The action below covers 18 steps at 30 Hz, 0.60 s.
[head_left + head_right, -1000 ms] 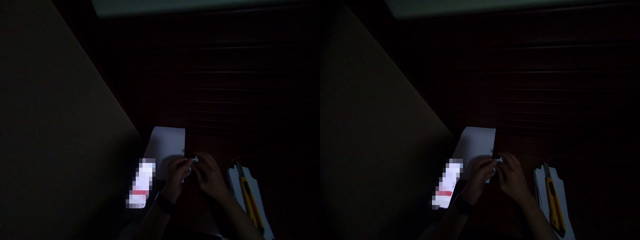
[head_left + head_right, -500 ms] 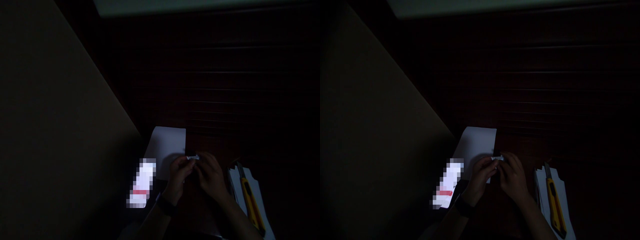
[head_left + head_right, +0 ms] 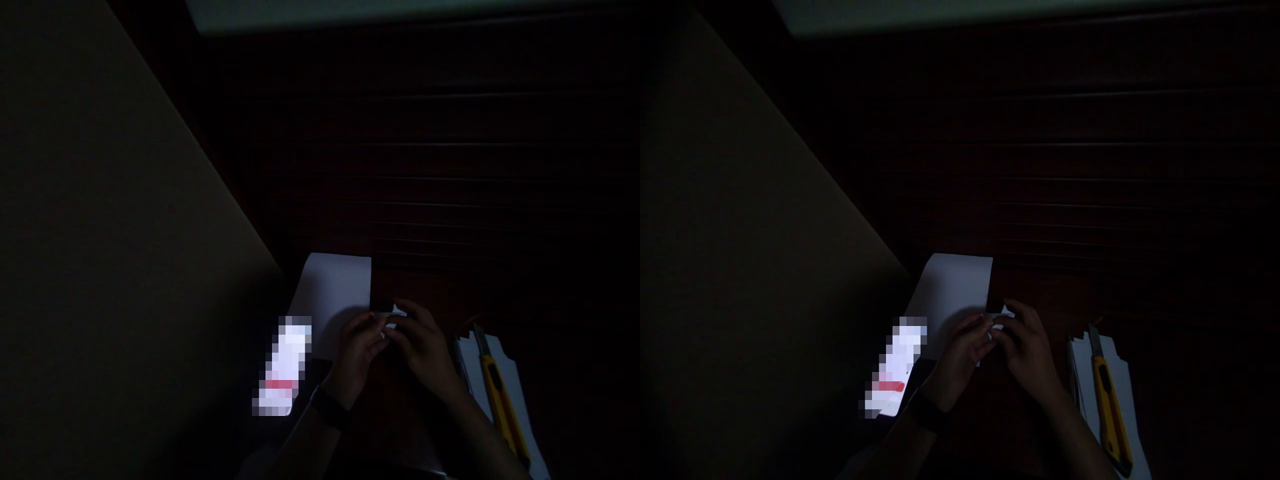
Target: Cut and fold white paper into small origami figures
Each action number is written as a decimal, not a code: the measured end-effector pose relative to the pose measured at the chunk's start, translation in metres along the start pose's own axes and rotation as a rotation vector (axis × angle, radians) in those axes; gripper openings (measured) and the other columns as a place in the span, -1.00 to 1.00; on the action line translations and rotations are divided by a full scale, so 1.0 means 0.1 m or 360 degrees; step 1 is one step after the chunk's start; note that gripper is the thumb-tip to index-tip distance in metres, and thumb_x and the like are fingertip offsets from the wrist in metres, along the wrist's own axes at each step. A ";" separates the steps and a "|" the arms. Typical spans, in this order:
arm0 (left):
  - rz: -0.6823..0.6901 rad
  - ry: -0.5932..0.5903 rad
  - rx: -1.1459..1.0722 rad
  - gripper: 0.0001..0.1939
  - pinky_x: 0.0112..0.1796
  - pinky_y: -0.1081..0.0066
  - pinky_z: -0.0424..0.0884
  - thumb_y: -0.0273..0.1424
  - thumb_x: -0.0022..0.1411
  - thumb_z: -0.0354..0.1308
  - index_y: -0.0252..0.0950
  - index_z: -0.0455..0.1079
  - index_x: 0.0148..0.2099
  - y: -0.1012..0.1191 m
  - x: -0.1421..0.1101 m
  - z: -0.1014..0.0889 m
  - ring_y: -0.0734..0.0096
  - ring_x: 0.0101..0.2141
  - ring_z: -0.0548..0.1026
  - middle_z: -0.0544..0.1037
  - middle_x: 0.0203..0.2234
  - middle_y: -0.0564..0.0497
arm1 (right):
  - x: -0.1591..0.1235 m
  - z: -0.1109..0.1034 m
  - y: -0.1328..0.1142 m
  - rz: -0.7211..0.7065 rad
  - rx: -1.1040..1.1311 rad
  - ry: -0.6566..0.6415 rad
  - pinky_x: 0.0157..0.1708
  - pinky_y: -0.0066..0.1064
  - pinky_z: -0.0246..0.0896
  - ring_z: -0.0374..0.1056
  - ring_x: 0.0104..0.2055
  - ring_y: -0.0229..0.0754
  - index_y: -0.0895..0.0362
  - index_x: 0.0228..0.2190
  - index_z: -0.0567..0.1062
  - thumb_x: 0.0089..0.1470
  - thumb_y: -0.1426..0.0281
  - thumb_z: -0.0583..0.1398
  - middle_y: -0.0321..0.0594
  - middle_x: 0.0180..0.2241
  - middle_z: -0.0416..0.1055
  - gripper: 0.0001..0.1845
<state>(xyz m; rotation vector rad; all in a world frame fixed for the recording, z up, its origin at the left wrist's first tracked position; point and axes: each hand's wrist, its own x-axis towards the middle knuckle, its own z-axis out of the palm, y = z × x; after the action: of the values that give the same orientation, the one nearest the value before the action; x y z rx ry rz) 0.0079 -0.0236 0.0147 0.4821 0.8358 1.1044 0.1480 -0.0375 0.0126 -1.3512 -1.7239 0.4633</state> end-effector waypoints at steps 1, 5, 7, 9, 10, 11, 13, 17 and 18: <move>-0.0007 -0.0012 -0.0015 -0.71 -0.16 0.25 0.39 -0.35 -0.01 0.29 -0.32 0.40 -0.21 0.00 0.00 0.00 0.24 -0.21 0.49 0.52 -0.22 -0.12 | 0.00 -0.01 0.01 0.0034 0.0025 -0.0019 0.01 -0.05 0.16 0.16 0.08 -0.01 -0.01 -0.21 0.48 0.10 0.40 0.12 -0.18 0.05 0.24 -0.79; 0.0007 -0.0044 -0.0061 -0.72 -0.12 0.20 0.38 -0.36 0.00 0.28 -0.33 0.40 -0.21 0.00 0.01 -0.02 0.23 -0.20 0.49 0.52 -0.22 -0.13 | 0.01 -0.01 0.01 0.0115 0.0104 -0.0080 0.03 -0.10 0.15 0.17 0.08 -0.05 0.00 -0.20 0.46 0.15 0.39 0.06 -0.19 0.04 0.26 -0.78; 0.0001 -0.0037 -0.0053 -0.72 -0.13 0.19 0.38 -0.35 0.00 0.28 -0.32 0.39 -0.21 0.00 0.01 -0.02 0.21 -0.19 0.49 0.51 -0.21 -0.13 | 0.02 -0.01 0.01 0.0116 0.0123 -0.0107 0.03 -0.12 0.15 0.17 0.08 -0.06 0.01 -0.22 0.47 0.15 0.39 0.06 -0.19 0.04 0.26 -0.79; -0.0007 -0.0030 -0.0026 -0.71 -0.14 0.19 0.39 -0.34 0.00 0.29 -0.33 0.39 -0.21 -0.01 0.01 -0.03 0.21 -0.19 0.48 0.50 -0.21 -0.13 | 0.02 -0.01 0.00 0.0105 0.0127 -0.0122 0.03 -0.12 0.14 0.17 0.08 -0.06 0.02 -0.24 0.47 0.15 0.40 0.07 -0.19 0.04 0.25 -0.81; -0.0001 -0.0028 -0.0008 -0.71 -0.15 0.19 0.40 -0.34 0.00 0.29 -0.33 0.39 -0.21 -0.01 0.01 -0.02 0.21 -0.19 0.48 0.50 -0.21 -0.13 | 0.02 -0.01 0.00 0.0100 0.0126 -0.0129 0.03 -0.11 0.14 0.16 0.09 -0.06 0.02 -0.25 0.46 0.15 0.40 0.07 -0.19 0.04 0.25 -0.82; 0.0015 -0.0025 0.0013 -0.71 -0.15 0.20 0.40 -0.34 0.00 0.29 -0.34 0.39 -0.22 -0.02 0.01 -0.02 0.21 -0.19 0.48 0.50 -0.22 -0.13 | 0.02 -0.01 -0.01 0.0093 0.0125 -0.0131 0.03 -0.11 0.13 0.16 0.09 -0.06 0.03 -0.26 0.46 0.15 0.40 0.07 -0.19 0.04 0.25 -0.82; 0.0071 -0.0008 0.0074 -0.72 -0.17 0.22 0.42 -0.33 0.01 0.28 -0.35 0.39 -0.23 -0.02 0.02 -0.01 0.24 -0.21 0.48 0.50 -0.24 -0.12 | 0.02 -0.01 -0.01 0.0084 0.0129 -0.0134 0.04 -0.09 0.12 0.15 0.09 -0.05 0.04 -0.28 0.45 0.15 0.40 0.07 -0.18 0.04 0.24 -0.83; 0.0211 0.0096 0.0273 -0.74 -0.27 0.30 0.47 -0.32 0.00 0.28 -0.35 0.38 -0.28 -0.03 0.04 0.01 0.30 -0.28 0.49 0.50 -0.33 -0.07 | 0.02 -0.01 -0.03 0.0101 0.0156 -0.0147 0.05 -0.10 0.10 0.14 0.10 -0.06 0.04 -0.30 0.45 0.15 0.40 0.06 -0.18 0.05 0.23 -0.84; 0.0244 0.0107 0.0313 -0.73 -0.29 0.31 0.47 -0.33 -0.01 0.28 -0.34 0.38 -0.26 -0.03 0.04 0.01 0.30 -0.28 0.49 0.50 -0.32 -0.07 | 0.02 -0.01 -0.03 0.0112 0.0166 -0.0152 0.05 -0.11 0.10 0.13 0.10 -0.06 0.04 -0.31 0.45 0.15 0.40 0.06 -0.18 0.06 0.22 -0.85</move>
<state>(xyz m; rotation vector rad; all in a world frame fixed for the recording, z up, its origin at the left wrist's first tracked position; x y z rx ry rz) 0.0113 -0.0205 0.0120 0.6855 0.9843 1.1899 0.1470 -0.0373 0.0157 -1.3366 -1.7085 0.6579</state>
